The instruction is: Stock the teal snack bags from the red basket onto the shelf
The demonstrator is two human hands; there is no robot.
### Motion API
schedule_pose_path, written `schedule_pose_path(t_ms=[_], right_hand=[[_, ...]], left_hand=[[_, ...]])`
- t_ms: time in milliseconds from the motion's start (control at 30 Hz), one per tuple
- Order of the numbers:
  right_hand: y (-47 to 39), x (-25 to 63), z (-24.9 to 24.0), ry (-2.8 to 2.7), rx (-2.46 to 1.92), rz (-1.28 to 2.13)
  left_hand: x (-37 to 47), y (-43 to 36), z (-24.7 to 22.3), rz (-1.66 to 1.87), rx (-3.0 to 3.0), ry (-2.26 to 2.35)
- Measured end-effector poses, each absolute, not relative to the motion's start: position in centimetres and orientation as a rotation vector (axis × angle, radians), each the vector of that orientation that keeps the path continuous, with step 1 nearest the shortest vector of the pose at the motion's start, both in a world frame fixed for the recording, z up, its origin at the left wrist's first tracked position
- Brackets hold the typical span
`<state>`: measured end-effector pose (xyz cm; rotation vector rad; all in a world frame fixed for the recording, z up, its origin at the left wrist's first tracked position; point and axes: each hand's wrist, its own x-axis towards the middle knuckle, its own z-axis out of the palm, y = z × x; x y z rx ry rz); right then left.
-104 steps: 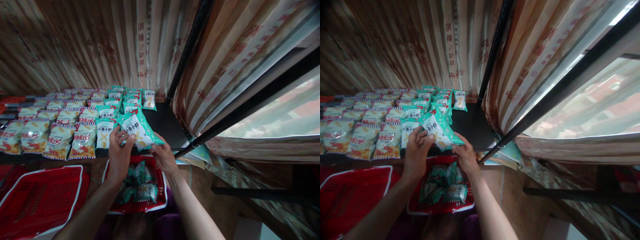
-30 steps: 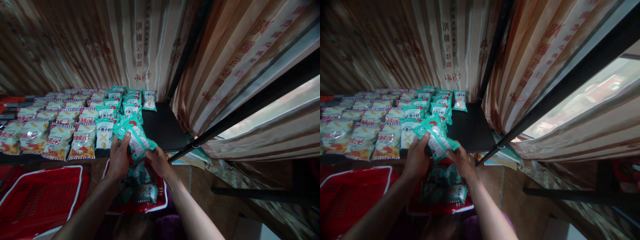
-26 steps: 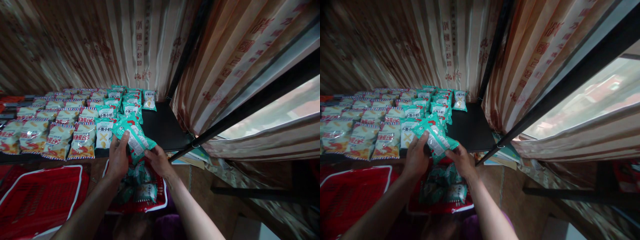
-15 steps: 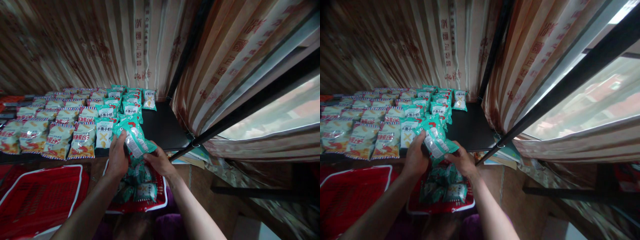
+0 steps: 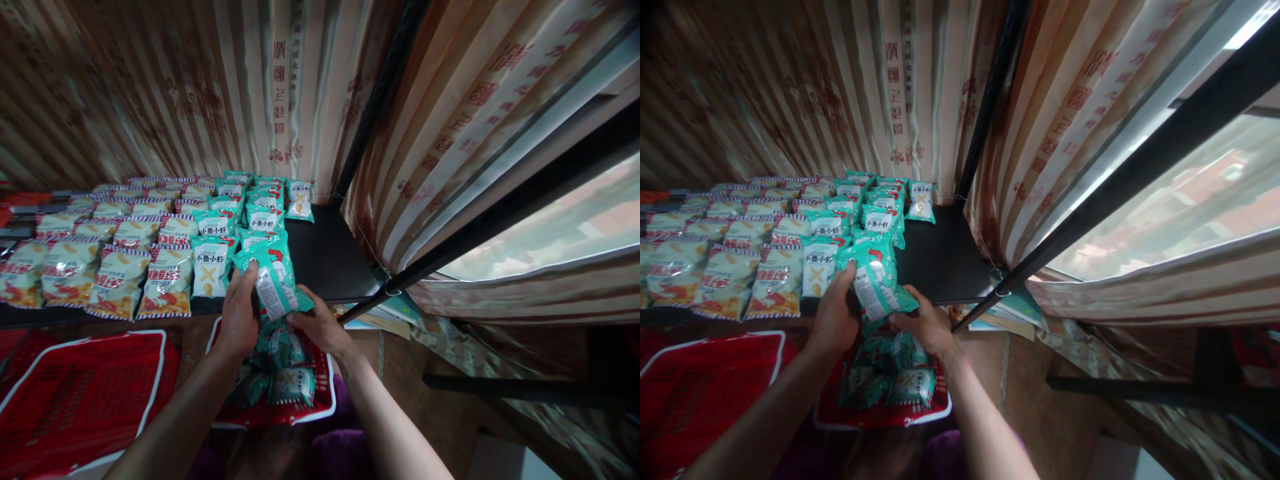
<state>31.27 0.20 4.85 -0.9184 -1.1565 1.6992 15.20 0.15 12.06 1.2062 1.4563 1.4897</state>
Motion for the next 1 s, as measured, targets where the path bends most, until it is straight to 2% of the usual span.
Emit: schedule_pose_path(t_ms=[200, 400, 1000], right_hand=[[0.4, 31.2, 3.9, -1.086, -0.874, 1.639], [0.8, 30.8, 3.9, -0.963, -0.830, 1.593], [1.9, 33.7, 5.7, -1.062, -0.840, 1.468]], left_hand=[[15.8, 0.0, 12.6, 1.455, 1.106, 1.316], [17.3, -0.4, 12.2, 1.294, 0.881, 0.988], [17.6, -0.4, 10.4, 1.173, 1.016, 1.114]])
